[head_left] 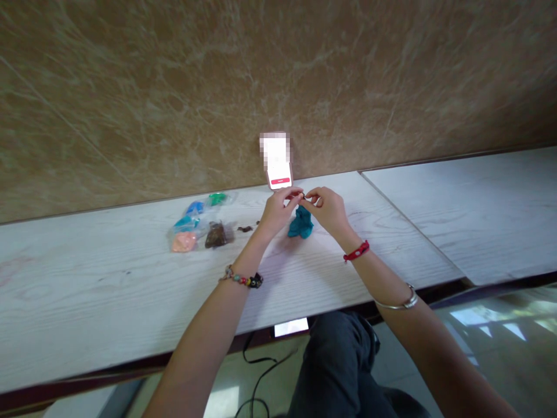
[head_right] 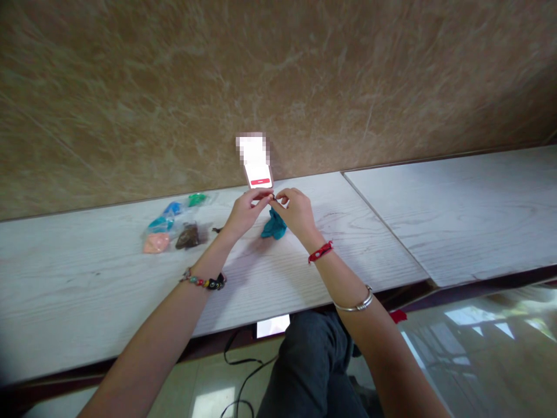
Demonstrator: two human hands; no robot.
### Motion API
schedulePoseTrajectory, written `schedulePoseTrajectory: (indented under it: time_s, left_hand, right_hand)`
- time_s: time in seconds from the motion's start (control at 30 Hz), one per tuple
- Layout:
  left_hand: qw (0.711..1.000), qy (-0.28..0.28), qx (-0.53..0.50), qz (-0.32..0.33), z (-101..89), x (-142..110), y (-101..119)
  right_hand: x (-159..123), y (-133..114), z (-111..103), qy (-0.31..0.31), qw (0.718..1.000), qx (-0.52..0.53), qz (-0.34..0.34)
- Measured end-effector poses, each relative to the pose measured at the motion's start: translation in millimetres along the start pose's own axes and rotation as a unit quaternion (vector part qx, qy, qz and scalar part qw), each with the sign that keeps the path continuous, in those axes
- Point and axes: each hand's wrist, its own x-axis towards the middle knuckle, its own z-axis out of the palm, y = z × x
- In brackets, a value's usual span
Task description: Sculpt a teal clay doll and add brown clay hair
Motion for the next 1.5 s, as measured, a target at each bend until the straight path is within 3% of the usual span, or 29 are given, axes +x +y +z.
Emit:
schedulePoseTrajectory:
  time_s: [0.7, 0.97, 1.2, 1.5]
  left_hand:
    - [1.0, 0.0, 0.004, -0.006, 0.0, -0.9, 4.0]
    - [1.0, -0.001, 0.0, -0.007, 0.8, -0.5, 3.2]
    - [1.0, -0.004, 0.008, -0.005, -0.1, -0.6, 5.4]
    - [1.0, -0.004, 0.012, -0.002, -0.7, -0.8, 5.5]
  right_hand:
    - [1.9, -8.1, -5.0, -0.012, 0.999, 0.018, 0.043]
    - [1.6, -2.8, -5.7, -0.018, 0.999, -0.036, -0.015]
    - [1.1, -3.0, -6.4, -0.038, 0.999, -0.03, -0.007]
    - [-0.4, -5.8, -9.9, -0.016, 0.999, -0.041, -0.013]
